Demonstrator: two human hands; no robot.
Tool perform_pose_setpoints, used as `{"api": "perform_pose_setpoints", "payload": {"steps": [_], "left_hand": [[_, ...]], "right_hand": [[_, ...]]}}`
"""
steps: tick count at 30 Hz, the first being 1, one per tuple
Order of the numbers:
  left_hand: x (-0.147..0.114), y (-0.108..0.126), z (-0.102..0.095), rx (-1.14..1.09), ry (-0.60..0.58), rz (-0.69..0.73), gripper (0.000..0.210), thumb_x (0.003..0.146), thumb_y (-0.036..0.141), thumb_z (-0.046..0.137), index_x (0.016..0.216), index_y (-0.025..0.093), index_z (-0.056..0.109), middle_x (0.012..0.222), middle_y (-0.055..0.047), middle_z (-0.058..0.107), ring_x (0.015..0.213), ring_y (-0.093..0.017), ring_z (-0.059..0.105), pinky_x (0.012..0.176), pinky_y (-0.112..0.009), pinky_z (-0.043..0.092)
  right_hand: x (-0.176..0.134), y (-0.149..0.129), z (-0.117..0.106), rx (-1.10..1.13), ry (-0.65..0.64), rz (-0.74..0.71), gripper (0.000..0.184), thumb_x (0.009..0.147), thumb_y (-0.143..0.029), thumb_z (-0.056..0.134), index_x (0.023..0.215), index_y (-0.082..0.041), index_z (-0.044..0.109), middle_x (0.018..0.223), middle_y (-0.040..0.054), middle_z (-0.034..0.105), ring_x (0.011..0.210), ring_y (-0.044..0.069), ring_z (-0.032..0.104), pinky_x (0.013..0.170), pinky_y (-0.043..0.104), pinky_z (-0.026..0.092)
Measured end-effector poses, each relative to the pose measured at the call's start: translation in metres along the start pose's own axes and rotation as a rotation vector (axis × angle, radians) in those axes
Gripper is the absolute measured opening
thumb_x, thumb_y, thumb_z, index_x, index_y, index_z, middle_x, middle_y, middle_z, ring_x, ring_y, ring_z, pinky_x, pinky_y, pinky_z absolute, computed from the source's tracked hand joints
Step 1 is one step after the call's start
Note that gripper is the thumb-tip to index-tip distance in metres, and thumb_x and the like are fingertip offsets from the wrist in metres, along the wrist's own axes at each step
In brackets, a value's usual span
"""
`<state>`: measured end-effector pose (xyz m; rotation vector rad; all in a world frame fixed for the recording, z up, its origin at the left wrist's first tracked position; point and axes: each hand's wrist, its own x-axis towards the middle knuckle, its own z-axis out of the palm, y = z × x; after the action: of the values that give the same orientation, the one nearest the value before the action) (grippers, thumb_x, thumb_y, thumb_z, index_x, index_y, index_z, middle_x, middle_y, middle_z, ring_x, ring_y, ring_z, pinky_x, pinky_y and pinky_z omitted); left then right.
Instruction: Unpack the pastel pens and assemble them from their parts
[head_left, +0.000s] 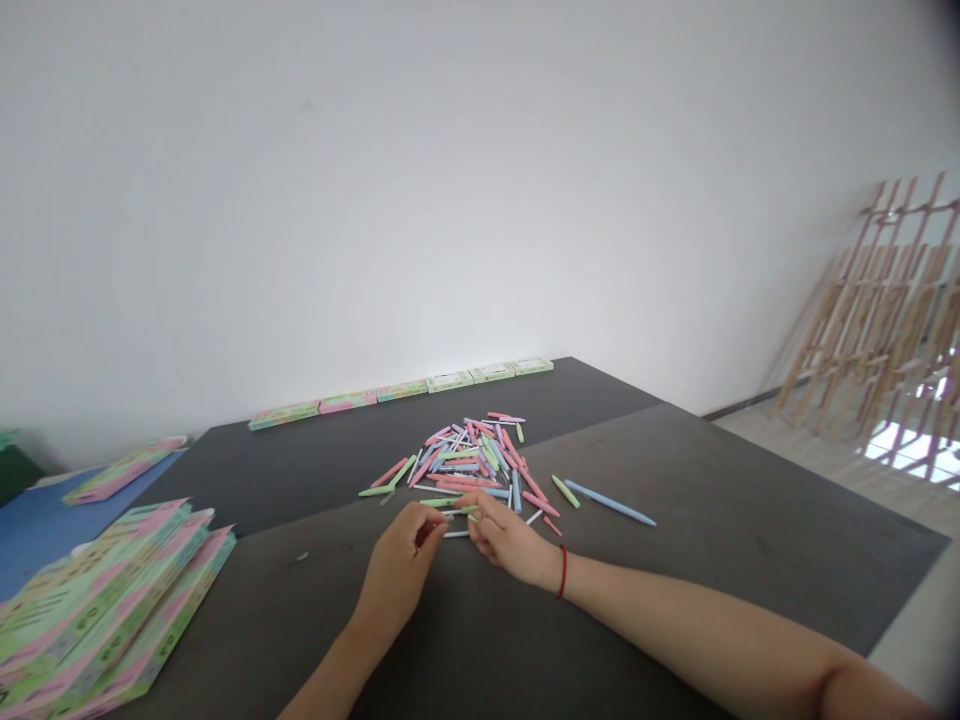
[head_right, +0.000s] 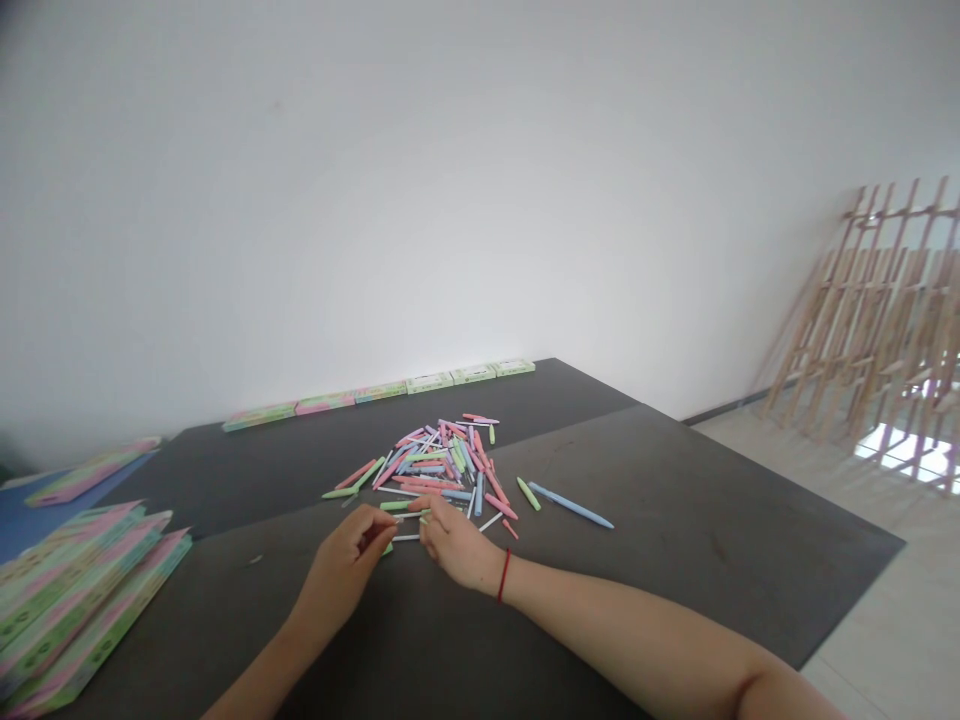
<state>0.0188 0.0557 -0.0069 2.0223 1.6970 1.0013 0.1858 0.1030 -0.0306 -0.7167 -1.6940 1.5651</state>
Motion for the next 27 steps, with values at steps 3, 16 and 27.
{"api": "perform_pose_setpoints", "payload": {"steps": [3,16,27], "left_hand": [[0.000,-0.002,0.003,-0.118,0.000,-0.041,0.019,0.085,0.036,0.047,0.082,0.021,0.059,0.072,0.001,0.062,0.068,-0.017,0.057,0.063,-0.025,0.041],[0.000,-0.008,0.023,-0.434,-0.116,-0.090,0.020,0.087,0.037,0.036,0.089,0.020,0.047,0.080,-0.003,0.067,0.056,-0.013,0.058,0.046,-0.023,0.045],[-0.010,-0.001,0.019,-0.217,-0.151,-0.041,0.015,0.087,0.032,0.041,0.082,0.024,0.052,0.069,0.004,0.059,0.060,-0.014,0.053,0.057,-0.025,0.039]], "right_hand": [[0.003,0.003,-0.003,-0.012,0.003,-0.042,0.015,0.090,-0.025,0.037,0.102,-0.018,0.044,0.062,-0.0078,0.042,0.041,0.006,0.028,0.036,0.017,0.023],[0.010,-0.002,-0.009,0.139,0.185,-0.116,0.020,0.079,-0.035,0.059,0.082,-0.016,0.060,0.089,0.0029,0.063,0.073,0.012,0.054,0.063,0.023,0.040],[-0.001,-0.024,-0.021,-0.318,0.031,-0.101,0.024,0.088,-0.019,0.037,0.105,-0.017,0.053,0.058,-0.0057,0.040,0.053,0.010,0.037,0.051,0.023,0.031]]}}
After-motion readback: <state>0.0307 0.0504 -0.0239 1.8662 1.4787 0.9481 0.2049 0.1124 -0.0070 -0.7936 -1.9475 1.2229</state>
